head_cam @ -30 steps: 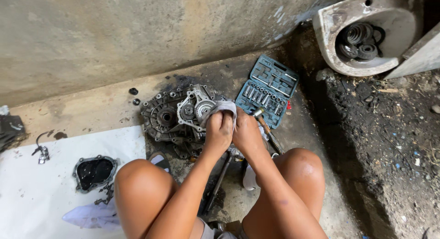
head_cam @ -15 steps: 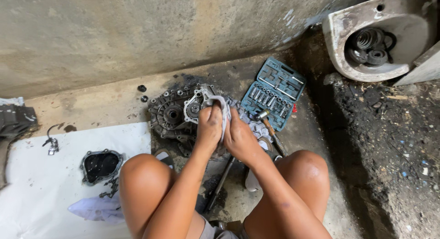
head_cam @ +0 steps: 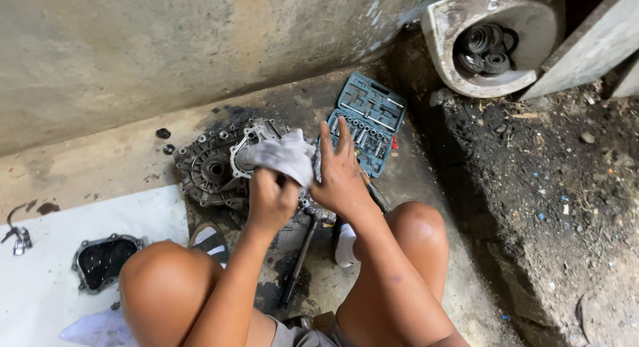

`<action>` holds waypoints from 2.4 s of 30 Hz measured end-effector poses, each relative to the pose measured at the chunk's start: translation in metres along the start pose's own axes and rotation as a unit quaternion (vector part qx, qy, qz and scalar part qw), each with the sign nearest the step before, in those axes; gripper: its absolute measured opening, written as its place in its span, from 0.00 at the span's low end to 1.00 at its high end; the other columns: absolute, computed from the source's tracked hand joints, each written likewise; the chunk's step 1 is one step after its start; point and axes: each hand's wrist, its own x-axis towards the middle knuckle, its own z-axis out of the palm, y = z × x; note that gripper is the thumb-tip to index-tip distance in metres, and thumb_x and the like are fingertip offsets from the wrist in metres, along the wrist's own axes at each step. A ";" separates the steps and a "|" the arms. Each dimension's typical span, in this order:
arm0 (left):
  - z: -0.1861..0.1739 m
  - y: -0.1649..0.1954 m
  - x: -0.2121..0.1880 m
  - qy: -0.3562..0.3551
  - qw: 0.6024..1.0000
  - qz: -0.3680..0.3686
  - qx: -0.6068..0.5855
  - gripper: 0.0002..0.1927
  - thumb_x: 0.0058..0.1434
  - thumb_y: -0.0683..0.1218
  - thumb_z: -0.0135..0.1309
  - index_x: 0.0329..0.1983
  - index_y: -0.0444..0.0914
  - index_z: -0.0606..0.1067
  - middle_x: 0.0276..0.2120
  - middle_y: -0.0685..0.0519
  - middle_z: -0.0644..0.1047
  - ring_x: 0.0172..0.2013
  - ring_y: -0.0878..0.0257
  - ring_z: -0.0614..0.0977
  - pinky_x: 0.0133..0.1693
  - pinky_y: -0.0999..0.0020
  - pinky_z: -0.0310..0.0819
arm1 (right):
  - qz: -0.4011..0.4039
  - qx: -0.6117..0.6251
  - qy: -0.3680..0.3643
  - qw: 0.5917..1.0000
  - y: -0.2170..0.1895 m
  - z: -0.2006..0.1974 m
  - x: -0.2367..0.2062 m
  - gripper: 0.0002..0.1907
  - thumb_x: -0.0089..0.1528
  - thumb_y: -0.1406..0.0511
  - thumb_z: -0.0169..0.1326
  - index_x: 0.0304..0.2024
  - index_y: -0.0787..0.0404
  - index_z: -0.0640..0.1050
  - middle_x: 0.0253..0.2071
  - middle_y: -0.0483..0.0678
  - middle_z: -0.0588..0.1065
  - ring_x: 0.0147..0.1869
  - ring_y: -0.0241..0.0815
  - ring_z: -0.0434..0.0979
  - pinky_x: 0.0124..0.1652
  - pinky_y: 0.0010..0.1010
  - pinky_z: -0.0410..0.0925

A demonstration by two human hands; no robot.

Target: The person sits on the floor and cleans a disassembled engine with a cloth. They then use a hammer and a punch to tap a component inside the engine casing.

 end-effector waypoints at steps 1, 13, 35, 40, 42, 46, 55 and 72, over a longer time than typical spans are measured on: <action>0.002 0.012 -0.002 -0.030 0.996 0.057 0.057 0.17 0.66 0.47 0.50 0.50 0.30 0.77 0.47 0.41 0.81 0.50 0.49 0.85 0.54 0.57 0.77 | 0.019 -0.019 -0.010 1.000 0.002 0.002 0.005 0.60 0.51 0.55 0.62 0.73 0.66 0.42 0.72 0.76 0.38 0.75 0.79 0.42 0.67 0.58 0.49; 0.045 0.024 0.014 -0.060 0.967 -0.167 0.185 0.18 0.68 0.47 0.46 0.55 0.32 0.73 0.51 0.31 0.77 0.53 0.35 0.77 0.53 0.46 0.71 | -0.057 -0.092 0.034 0.994 -0.025 -0.017 -0.025 0.41 0.65 0.64 0.49 0.75 0.72 0.48 0.76 0.75 0.41 0.80 0.76 0.42 0.71 0.61 0.49; -0.063 -0.031 0.069 0.152 0.933 -0.273 -0.180 0.20 0.77 0.52 0.42 0.40 0.35 0.78 0.30 0.49 0.78 0.27 0.62 0.74 0.29 0.65 0.67 | -0.170 0.000 -0.046 0.984 -0.125 -0.047 0.005 0.47 0.56 0.60 0.65 0.73 0.59 0.58 0.75 0.73 0.41 0.78 0.73 0.46 0.70 0.57 0.51; -0.059 -0.013 0.061 0.154 0.884 -0.255 -0.360 0.23 0.74 0.56 0.34 0.53 0.38 0.75 0.43 0.53 0.81 0.40 0.65 0.81 0.44 0.67 0.77 | -0.130 0.285 0.026 0.949 -0.107 -0.059 0.006 0.43 0.67 0.53 0.58 0.78 0.59 0.56 0.79 0.64 0.57 0.82 0.63 0.59 0.72 0.48 0.62; -0.049 0.001 0.056 0.096 0.873 -0.312 -0.362 0.26 0.73 0.59 0.32 0.53 0.39 0.75 0.40 0.53 0.81 0.38 0.63 0.81 0.43 0.65 0.78 | -0.039 0.525 0.005 0.850 -0.100 -0.059 0.012 0.44 0.66 0.46 0.55 0.76 0.57 0.57 0.76 0.66 0.60 0.64 0.59 0.71 0.56 0.41 0.66; -0.040 0.022 0.053 -0.008 0.915 -0.322 -0.242 0.28 0.75 0.60 0.33 0.55 0.37 0.75 0.40 0.49 0.80 0.39 0.58 0.82 0.45 0.62 0.79 | 0.056 0.818 -0.052 0.571 -0.080 -0.066 0.015 0.41 0.70 0.37 0.43 0.66 0.64 0.68 0.70 0.73 0.63 0.47 0.52 0.80 0.43 0.35 0.70; 0.008 0.004 0.028 -0.058 0.795 -0.262 -0.544 0.27 0.79 0.57 0.34 0.70 0.37 0.67 0.49 0.47 0.77 0.42 0.59 0.79 0.48 0.62 0.76 | 0.106 0.951 -0.115 0.265 -0.050 -0.049 0.029 0.39 0.71 0.39 0.34 0.47 0.69 0.73 0.79 0.71 0.54 0.29 0.43 0.72 0.30 0.33 0.70; -0.060 0.080 0.053 0.063 0.788 -0.143 -0.596 0.26 0.79 0.56 0.35 0.65 0.30 0.67 0.58 0.40 0.76 0.62 0.47 0.75 0.66 0.48 0.67 | 0.156 0.788 -0.100 0.587 -0.017 -0.010 0.033 0.42 0.72 0.35 0.26 0.28 0.60 0.71 0.59 0.76 0.68 0.28 0.48 0.76 0.37 0.47 0.75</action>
